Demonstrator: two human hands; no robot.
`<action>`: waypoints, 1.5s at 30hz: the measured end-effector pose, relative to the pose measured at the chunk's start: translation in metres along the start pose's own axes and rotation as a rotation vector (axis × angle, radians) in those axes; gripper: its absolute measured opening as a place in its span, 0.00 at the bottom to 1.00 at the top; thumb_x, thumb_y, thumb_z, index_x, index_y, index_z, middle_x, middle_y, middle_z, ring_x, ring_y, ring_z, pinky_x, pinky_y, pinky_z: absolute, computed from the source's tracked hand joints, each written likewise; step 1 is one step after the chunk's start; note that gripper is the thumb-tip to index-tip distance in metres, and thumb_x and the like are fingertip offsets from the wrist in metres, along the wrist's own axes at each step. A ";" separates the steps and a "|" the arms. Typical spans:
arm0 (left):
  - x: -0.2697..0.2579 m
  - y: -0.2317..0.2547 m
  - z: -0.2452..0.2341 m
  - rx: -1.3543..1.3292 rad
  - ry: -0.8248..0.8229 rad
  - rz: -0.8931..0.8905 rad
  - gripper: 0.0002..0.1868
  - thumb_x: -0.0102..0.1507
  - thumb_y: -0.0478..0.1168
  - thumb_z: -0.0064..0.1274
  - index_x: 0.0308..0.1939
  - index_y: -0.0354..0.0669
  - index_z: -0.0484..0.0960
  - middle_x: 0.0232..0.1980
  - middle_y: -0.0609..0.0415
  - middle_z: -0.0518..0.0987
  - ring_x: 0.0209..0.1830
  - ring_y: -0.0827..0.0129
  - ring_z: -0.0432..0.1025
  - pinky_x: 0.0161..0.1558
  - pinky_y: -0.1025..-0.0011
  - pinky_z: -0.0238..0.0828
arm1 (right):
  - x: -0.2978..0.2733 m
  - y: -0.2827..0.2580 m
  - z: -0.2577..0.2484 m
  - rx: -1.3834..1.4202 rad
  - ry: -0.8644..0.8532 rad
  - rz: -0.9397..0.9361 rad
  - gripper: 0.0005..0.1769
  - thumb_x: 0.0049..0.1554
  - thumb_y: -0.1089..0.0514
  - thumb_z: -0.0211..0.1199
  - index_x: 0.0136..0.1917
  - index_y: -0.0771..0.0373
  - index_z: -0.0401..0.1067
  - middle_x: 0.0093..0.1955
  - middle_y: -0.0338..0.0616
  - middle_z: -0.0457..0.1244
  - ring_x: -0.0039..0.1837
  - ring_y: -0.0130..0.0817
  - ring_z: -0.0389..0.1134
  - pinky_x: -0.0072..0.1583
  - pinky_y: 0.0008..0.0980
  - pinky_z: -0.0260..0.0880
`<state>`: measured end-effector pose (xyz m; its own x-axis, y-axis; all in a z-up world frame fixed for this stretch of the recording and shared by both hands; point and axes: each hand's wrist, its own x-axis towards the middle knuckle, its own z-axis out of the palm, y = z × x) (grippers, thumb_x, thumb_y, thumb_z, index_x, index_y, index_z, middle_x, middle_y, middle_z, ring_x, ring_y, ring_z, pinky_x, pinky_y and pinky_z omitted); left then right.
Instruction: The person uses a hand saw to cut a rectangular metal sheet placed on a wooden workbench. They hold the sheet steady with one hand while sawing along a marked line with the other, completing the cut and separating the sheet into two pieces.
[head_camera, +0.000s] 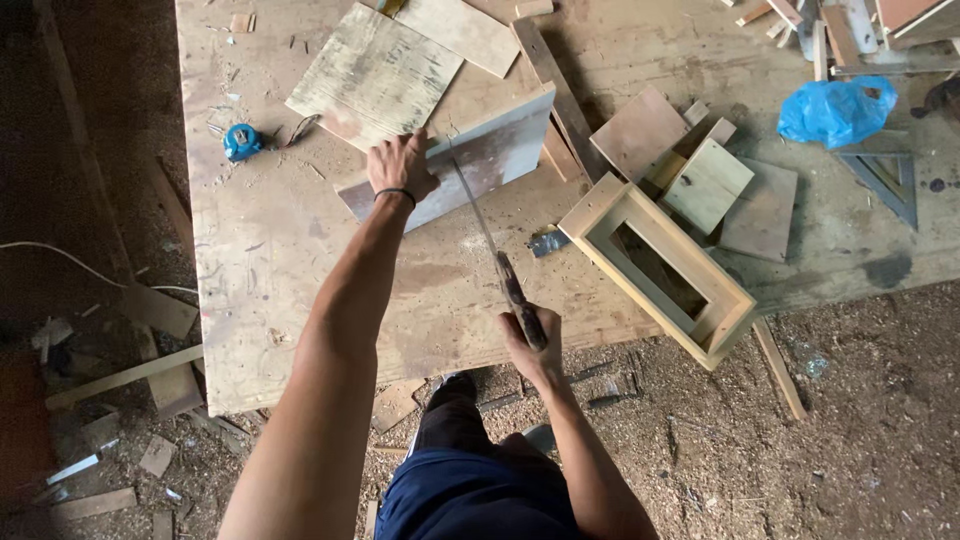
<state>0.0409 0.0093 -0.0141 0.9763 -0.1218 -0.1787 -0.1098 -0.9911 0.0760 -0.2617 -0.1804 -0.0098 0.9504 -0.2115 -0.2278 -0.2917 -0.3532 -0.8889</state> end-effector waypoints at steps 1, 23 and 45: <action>-0.002 0.001 0.000 -0.018 0.006 0.011 0.40 0.49 0.50 0.74 0.62 0.53 0.74 0.50 0.47 0.81 0.49 0.54 0.75 0.47 0.56 0.68 | 0.000 -0.013 -0.006 0.038 -0.017 0.045 0.08 0.56 0.60 0.65 0.36 0.60 0.72 0.23 0.33 0.59 0.21 0.22 0.55 0.23 0.25 0.57; -0.010 0.009 0.017 -0.022 -0.009 -0.001 0.31 0.57 0.42 0.65 0.64 0.52 0.73 0.50 0.51 0.83 0.42 0.60 0.75 0.44 0.61 0.70 | -0.012 0.027 -0.022 0.159 -0.159 -0.122 0.18 0.62 0.51 0.67 0.35 0.56 0.64 0.26 0.32 0.57 0.24 0.21 0.53 0.26 0.22 0.57; -0.100 0.038 0.090 0.076 0.584 0.261 0.30 0.53 0.38 0.50 0.62 0.43 0.73 0.51 0.51 0.79 0.42 0.65 0.75 0.38 0.62 0.78 | 0.046 -0.181 -0.128 0.314 -0.476 0.021 0.19 0.67 0.48 0.60 0.39 0.60 0.65 0.28 0.29 0.56 0.26 0.18 0.57 0.28 0.22 0.61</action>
<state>-0.0772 -0.0206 -0.0816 0.8538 -0.3309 0.4018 -0.3495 -0.9365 -0.0285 -0.1790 -0.2435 0.1913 0.9098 0.2440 -0.3358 -0.3339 -0.0504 -0.9413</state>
